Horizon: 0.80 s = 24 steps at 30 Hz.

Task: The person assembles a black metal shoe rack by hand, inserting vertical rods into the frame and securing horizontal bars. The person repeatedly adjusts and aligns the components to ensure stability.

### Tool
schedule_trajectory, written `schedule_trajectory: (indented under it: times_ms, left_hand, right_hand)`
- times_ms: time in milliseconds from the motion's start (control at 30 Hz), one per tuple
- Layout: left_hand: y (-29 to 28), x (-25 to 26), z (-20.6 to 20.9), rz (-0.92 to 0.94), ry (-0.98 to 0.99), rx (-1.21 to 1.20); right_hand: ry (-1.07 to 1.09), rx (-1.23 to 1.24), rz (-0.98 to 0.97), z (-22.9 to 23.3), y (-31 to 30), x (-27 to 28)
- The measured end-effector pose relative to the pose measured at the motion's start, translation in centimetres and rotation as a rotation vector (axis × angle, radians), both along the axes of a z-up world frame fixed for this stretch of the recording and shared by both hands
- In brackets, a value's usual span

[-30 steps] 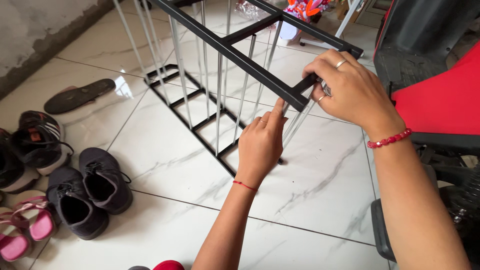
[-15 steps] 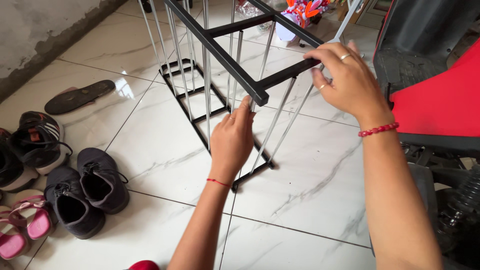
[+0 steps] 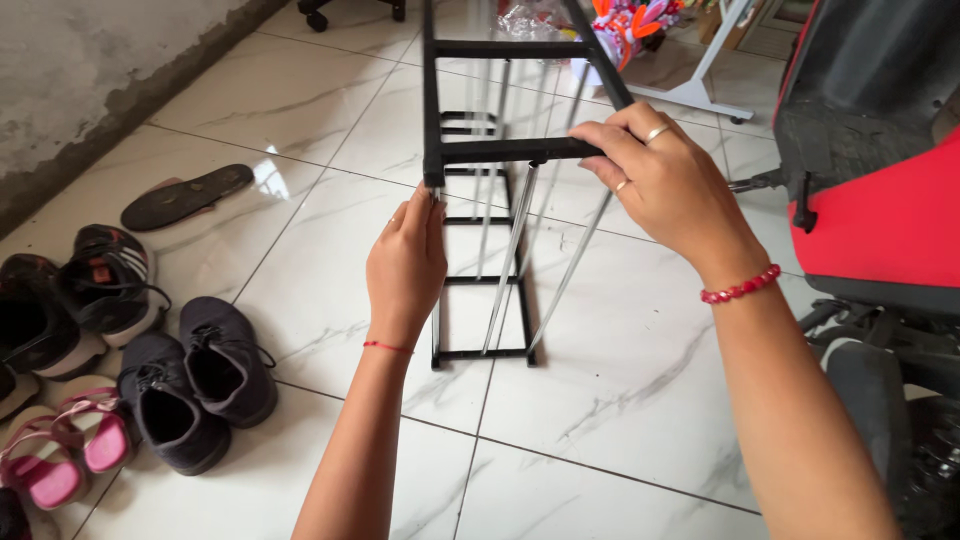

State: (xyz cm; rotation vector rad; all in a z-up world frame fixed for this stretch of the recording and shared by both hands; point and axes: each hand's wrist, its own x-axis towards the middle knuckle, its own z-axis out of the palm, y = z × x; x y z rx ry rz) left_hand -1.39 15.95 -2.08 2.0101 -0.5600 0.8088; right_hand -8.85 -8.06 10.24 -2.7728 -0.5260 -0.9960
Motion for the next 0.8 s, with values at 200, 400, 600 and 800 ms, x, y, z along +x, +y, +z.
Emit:
schedule_trajectory:
  times_ms: [200,400,600,800]
  left_hand:
    - [0.8,2.6,-0.1,-0.067,0.047,-0.119]
    - [1.6,4.4,-0.1,-0.046,0.049,-0.148]
    - [1.7,4.9,-1.1,0.087,0.088,-0.378]
    - [-1.9,3.3,-0.7,-0.519,0.159,-0.501]
  right_hand:
    - [-0.025,-0.068,-0.040,0.3,1.8,0.1]
    - [-0.045,-0.070,-0.047,0.3,3.8,0.7]
    - [-0.065,-0.145,-0.046,0.5,5.7,1.6]
    - [-0.031,-0.141,-0.017,0.4,6.4,1.7]
